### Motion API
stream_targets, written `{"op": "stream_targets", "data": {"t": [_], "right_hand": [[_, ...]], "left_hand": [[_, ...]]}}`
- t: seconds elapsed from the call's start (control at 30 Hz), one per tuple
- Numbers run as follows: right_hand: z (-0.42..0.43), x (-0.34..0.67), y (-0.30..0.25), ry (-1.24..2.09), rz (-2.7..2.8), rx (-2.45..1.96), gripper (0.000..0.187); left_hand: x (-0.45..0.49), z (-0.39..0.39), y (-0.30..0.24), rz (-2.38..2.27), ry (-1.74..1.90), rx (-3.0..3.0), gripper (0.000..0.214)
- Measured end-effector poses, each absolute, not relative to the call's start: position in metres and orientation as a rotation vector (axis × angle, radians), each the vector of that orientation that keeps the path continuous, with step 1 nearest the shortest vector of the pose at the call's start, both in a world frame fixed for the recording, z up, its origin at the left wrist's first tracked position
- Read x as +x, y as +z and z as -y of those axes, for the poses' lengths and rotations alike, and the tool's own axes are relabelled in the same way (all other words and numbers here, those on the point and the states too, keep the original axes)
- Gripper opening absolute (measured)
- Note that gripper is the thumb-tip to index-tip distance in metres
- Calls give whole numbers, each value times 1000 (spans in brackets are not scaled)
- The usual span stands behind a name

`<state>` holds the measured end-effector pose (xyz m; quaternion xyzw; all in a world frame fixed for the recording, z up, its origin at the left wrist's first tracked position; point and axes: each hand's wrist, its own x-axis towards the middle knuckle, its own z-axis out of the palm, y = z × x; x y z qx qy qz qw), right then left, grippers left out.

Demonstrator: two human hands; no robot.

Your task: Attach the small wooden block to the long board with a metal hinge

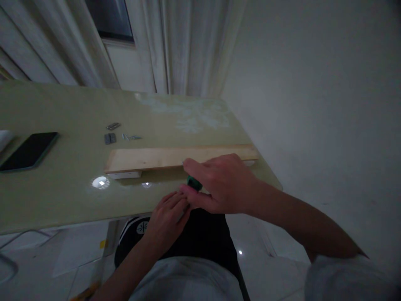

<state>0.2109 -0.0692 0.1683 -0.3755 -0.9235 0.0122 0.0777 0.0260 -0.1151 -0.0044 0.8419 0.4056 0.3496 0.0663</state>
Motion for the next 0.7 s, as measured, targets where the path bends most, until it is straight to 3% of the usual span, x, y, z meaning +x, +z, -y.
{"op": "stream_targets", "data": {"t": [0.1, 0.23, 0.4, 0.57, 0.7], "right_hand": [[72, 211, 166, -38, 2828, -1026, 39], [76, 216, 166, 62, 2858, -537, 20], [82, 219, 162, -85, 2709, -988, 29], [81, 216, 160, 43, 2776, -645, 21], [76, 217, 160, -43, 2681, -970, 26]], "left_hand": [[28, 116, -6, -1251, 1039, 2513, 17], [27, 117, -11, -1267, 961, 2509, 20], [26, 117, -13, -1270, 1022, 2548, 24], [27, 118, -4, -1240, 984, 2495, 24], [29, 119, -2, -1275, 1015, 2512, 22]]}}
